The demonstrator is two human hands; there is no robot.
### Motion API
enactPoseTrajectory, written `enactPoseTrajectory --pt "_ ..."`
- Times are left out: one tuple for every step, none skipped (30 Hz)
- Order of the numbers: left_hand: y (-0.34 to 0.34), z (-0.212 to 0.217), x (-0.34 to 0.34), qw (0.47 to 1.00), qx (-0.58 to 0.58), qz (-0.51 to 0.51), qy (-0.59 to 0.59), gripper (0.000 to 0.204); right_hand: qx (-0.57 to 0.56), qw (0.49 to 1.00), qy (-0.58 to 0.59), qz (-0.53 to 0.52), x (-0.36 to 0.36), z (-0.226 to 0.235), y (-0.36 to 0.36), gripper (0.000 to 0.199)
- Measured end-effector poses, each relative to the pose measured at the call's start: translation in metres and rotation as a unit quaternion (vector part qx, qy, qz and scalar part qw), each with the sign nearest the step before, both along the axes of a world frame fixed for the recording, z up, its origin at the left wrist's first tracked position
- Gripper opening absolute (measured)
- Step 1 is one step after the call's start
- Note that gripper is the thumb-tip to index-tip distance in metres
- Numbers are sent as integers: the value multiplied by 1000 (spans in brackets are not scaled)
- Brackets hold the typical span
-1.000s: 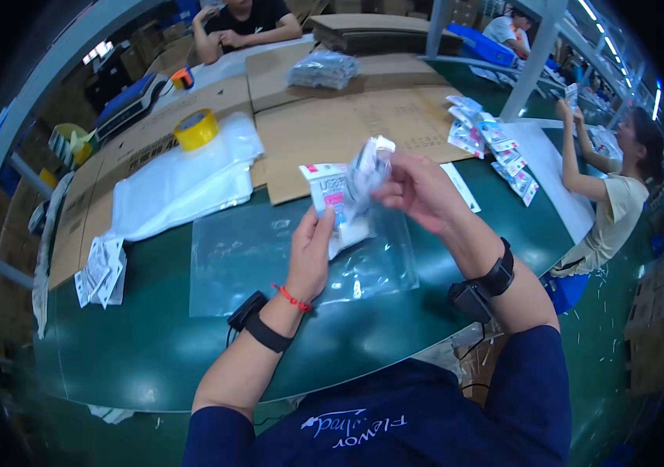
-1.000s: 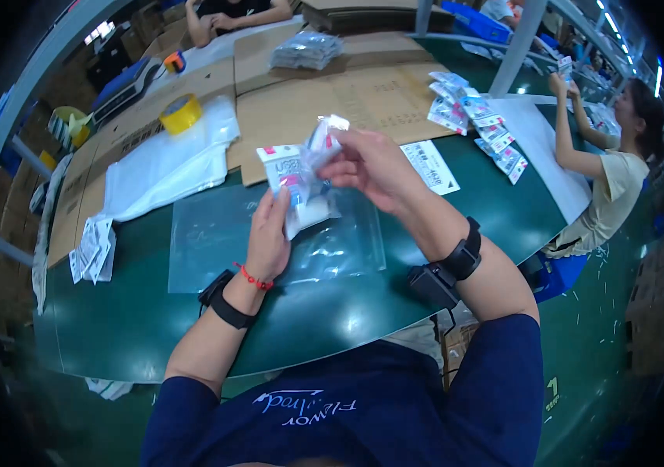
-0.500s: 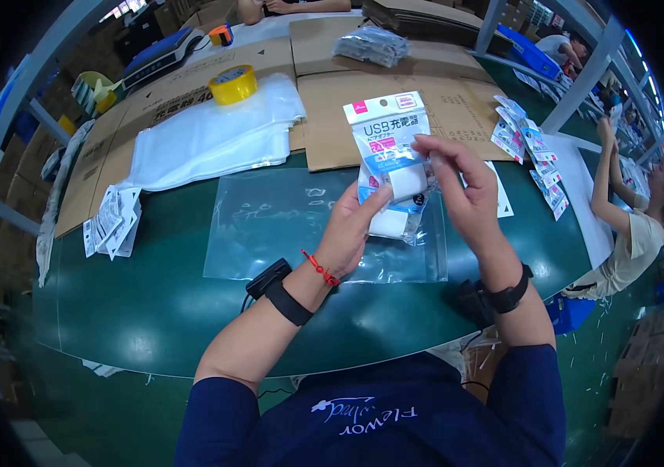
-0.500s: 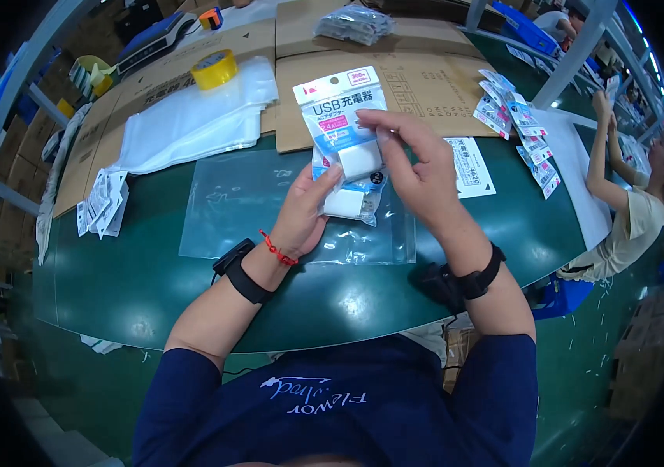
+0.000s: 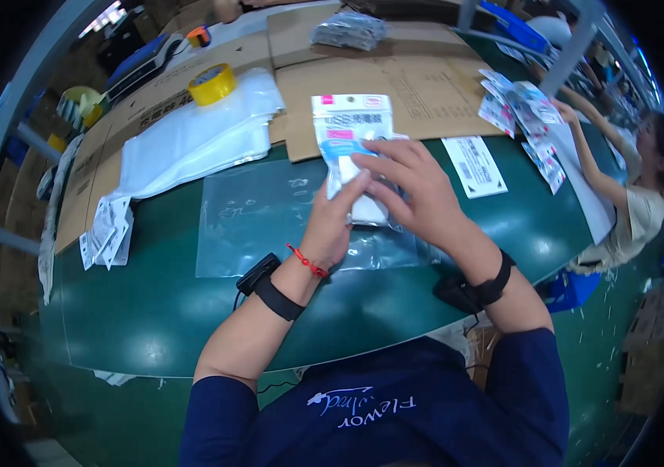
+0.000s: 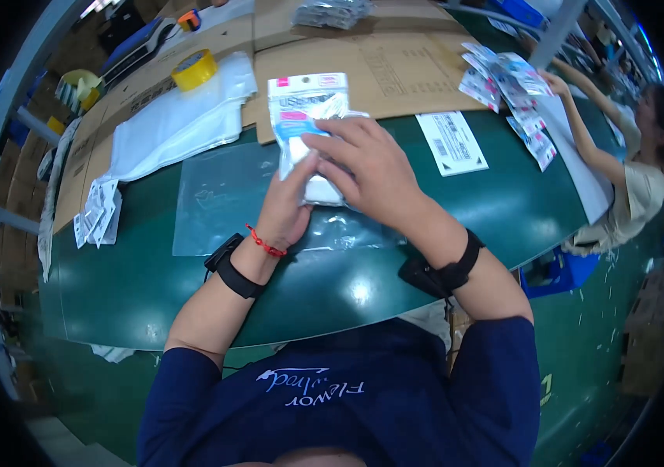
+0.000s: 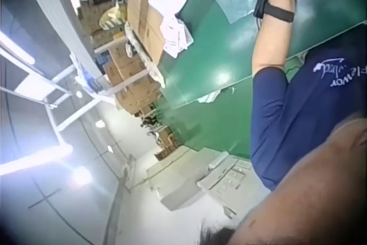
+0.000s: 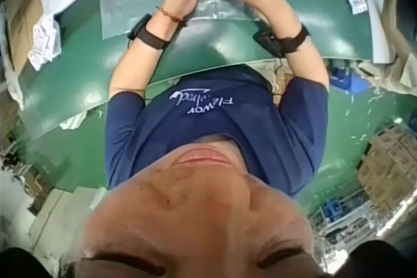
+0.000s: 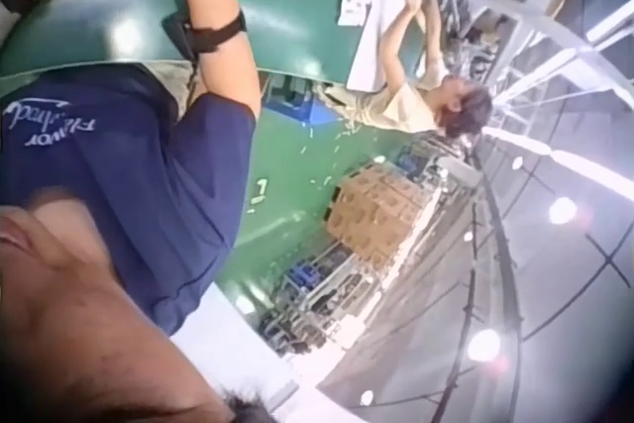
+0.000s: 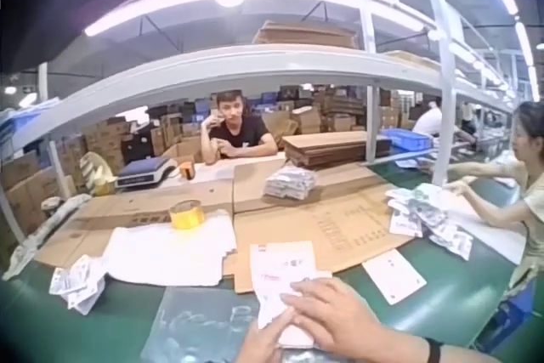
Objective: Packaging small labeled packets into larger clear plastic bags.
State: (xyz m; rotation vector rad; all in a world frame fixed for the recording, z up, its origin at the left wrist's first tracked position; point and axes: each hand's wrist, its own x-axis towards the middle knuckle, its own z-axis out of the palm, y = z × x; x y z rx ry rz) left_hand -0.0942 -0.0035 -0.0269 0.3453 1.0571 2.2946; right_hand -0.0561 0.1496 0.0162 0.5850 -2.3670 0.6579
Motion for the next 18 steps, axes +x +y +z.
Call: enactPoseTrajectory --pt "3 0 -1 999 9 29 9 40 -13 1000 16 12 -1 -1 7 41" --pt "6 1 0 998 16 54 16 41 -26 999 30 19 -1 -3 13 44" --pt "6 3 -1 997 11 65 27 41 -117 993 27 -22 -4 -6 15 50" --pt "3 4 -2 997 4 70 35 42 -208 975 24 -69 -8 -11 14 57" --pt "2 3 -3 996 -17 77 51 42 -276 954 -67 -97 -15 -11 15 62" --pt "1 2 -4 993 -37 88 70 43 -346 918 -153 -118 -20 -4 13 68" --pt "-1 3 -2 991 -54 86 82 43 -406 868 -286 -25 -16 6 16 65" --pt "0 5 -1 989 -65 88 98 44 -455 792 -401 74 -14 18 20 63" --pt "3 7 0 991 -64 66 96 44 -478 779 -392 107 -20 6 23 55" --pt "5 7 1 989 -84 67 101 46 -498 765 -382 142 -25 -8 26 48" --pt "5 7 -1 986 -106 77 107 47 -502 766 -378 134 -29 -14 25 48" --pt "6 4 -1 987 -104 68 106 47 -513 768 -361 130 -29 -18 25 43" --pt "8 0 -1 977 -127 95 145 49 -523 769 -344 126 -29 -21 25 38" --pt "8 -2 -1 963 -150 125 185 50 -532 770 -328 126 -29 -20 23 34" --pt "7 -3 -2 946 -173 155 225 51 -533 772 -326 123 -30 -18 23 34" --pt "7 -3 -1 948 -169 149 225 51 -512 800 -292 111 -29 -13 23 31" --pt "8 -1 -1 957 -143 160 194 52 -490 827 -259 99 -28 -8 24 28" --pt "8 0 -1 965 -117 170 162 54 -466 851 -225 87 -25 -5 26 26"
